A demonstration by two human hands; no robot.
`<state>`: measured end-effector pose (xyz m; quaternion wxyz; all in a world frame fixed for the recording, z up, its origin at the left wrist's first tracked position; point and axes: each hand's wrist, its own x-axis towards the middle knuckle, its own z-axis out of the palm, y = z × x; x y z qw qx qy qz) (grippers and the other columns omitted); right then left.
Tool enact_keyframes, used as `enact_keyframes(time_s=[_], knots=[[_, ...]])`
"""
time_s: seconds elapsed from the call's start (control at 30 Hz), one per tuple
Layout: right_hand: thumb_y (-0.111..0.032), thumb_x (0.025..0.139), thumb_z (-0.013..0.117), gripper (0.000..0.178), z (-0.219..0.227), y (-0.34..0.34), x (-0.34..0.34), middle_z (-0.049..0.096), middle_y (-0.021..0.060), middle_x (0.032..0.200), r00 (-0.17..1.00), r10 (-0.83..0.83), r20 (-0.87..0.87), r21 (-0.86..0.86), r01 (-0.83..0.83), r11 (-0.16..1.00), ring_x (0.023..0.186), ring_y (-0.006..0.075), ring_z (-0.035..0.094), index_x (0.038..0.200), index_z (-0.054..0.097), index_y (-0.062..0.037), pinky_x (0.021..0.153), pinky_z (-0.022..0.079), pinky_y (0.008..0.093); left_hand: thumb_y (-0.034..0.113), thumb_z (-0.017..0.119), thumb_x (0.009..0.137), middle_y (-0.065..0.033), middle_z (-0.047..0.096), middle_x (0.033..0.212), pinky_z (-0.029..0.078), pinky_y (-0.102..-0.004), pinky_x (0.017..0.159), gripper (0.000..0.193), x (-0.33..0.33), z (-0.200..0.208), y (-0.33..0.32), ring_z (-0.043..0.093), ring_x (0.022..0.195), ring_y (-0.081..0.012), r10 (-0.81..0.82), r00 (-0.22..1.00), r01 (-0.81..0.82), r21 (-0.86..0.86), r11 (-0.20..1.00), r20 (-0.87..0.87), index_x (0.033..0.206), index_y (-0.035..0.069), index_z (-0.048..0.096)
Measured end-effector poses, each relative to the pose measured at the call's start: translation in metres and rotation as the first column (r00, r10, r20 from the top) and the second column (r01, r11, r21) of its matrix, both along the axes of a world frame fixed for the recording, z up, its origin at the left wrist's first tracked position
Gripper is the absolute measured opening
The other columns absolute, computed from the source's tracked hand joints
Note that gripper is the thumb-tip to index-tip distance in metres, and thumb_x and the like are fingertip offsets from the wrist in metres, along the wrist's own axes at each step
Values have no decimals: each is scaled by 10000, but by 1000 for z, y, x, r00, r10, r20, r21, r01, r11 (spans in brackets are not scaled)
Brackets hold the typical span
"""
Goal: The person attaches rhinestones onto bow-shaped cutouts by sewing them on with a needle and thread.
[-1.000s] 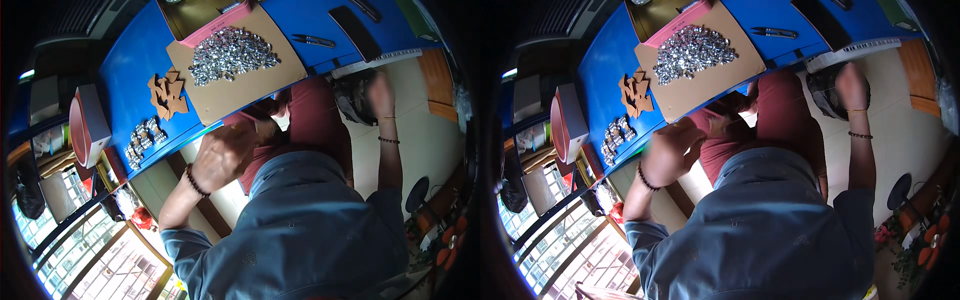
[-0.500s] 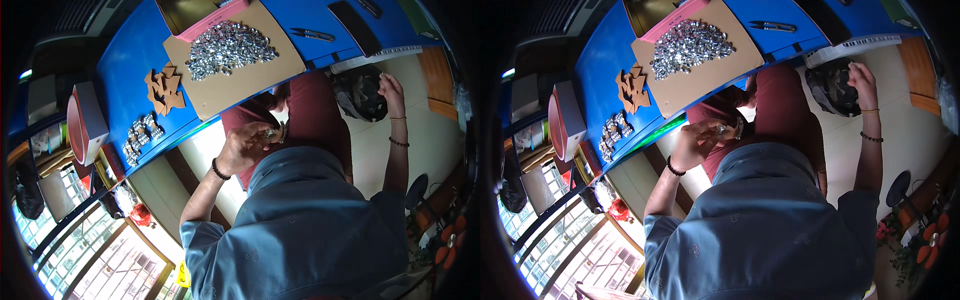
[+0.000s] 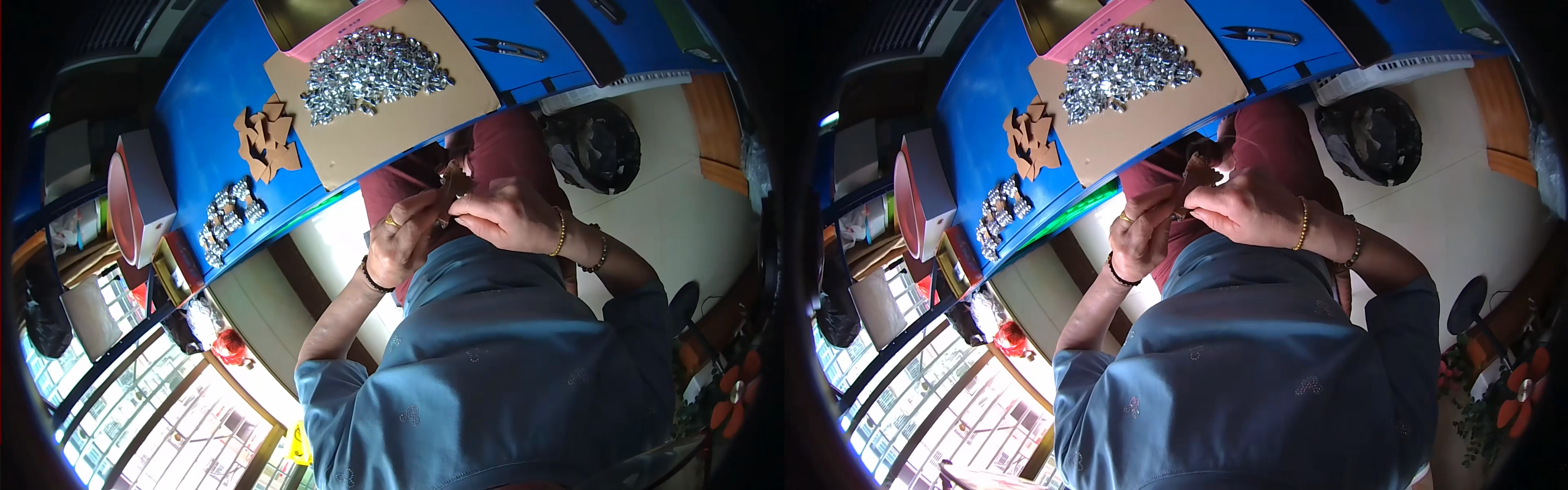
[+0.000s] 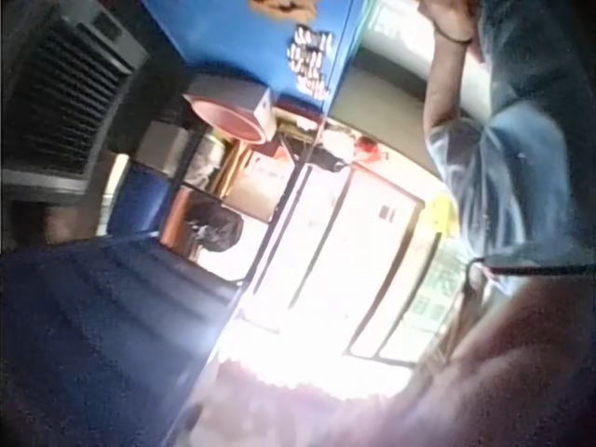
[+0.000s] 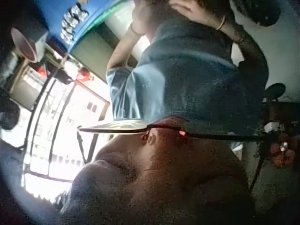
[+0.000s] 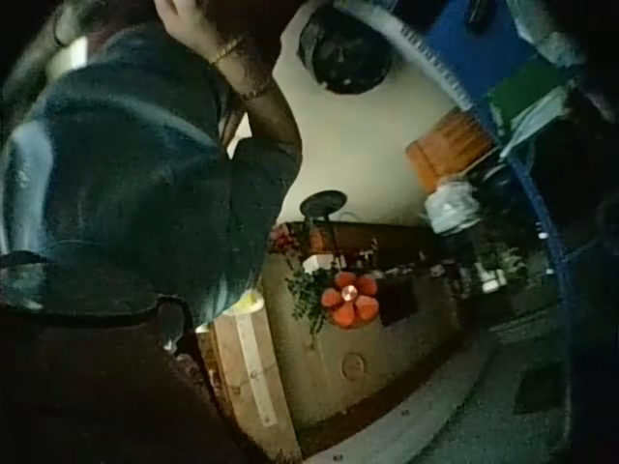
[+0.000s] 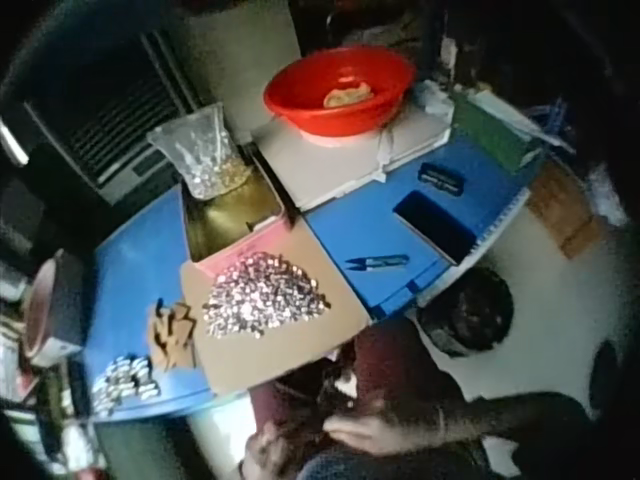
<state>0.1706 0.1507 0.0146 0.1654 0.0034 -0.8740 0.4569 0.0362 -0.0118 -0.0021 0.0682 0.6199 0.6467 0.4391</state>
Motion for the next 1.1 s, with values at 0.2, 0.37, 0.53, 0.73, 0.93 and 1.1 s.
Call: enact_keyframes(time_s=[0.2, 0.37, 0.53, 0.73, 0.93, 1.1], knots=[[-46, 762, 616, 59, 1, 1, -3, 537, 107, 553, 1000, 20, -15, 66, -19, 998, 542, 269, 582, 807, 588, -72, 723, 495, 379, -129, 636, 700, -184, 604, 984, 545, -292, 656, 244, 2, -2, -2, 641, 816, -264, 46, 999, -45, 43, 998, -20, 921, -36, 590], [-35, 745, 616, 71, 4, 6, -2, 531, 114, 561, 998, 64, -10, 121, -62, 991, 550, 270, 575, 803, 588, -63, 704, 490, 376, -125, 643, 698, -191, 606, 976, 546, -291, 658, 229, 3, 3, 0, 642, 820, -263, 48, 999, -48, 35, 998, -15, 906, -41, 597], [-44, 737, 621, 81, 5, 6, -3, 539, 104, 593, 995, 71, -68, 119, -62, 991, 577, 260, 580, 806, 579, -47, 683, 486, 364, -130, 647, 690, -192, 603, 987, 549, -288, 651, 242, 2, -1, 0, 642, 816, -260, 33, 999, -32, 51, 998, -15, 910, -43, 596], [-49, 743, 620, 72, 6, 10, -3, 548, 104, 598, 993, 114, -22, 124, -110, 986, 583, 265, 583, 786, 563, -44, 651, 479, 370, -135, 639, 694, -189, 599, 988, 548, -286, 641, 242, 1, -2, 0, 641, 806, -251, 15, 999, -14, 48, 999, -32, 913, -43, 596], [-49, 789, 591, 34, -5, 13, -6, 553, 112, 614, 994, 107, 18, 34, -107, 994, 602, 286, 585, 793, 557, -49, 609, 469, 387, -140, 610, 721, -166, 596, 944, 537, -278, 692, 246, 1, 5, 4, 634, 808, -236, -12, 981, 24, -61, 998, 196, 950, -52, 588], [-45, 815, 571, 14, -9, 11, -4, 559, 118, 627, 995, 75, 60, -165, -64, 984, 590, 293, 587, 808, 561, -50, 621, 468, 384, -125, 550, 798, -135, 579, 962, 527, -278, 761, 202, 1, 15, 6, 629, 870, -209, 90, 772, 99, -259, 961, 629, 987, -61, 574]])
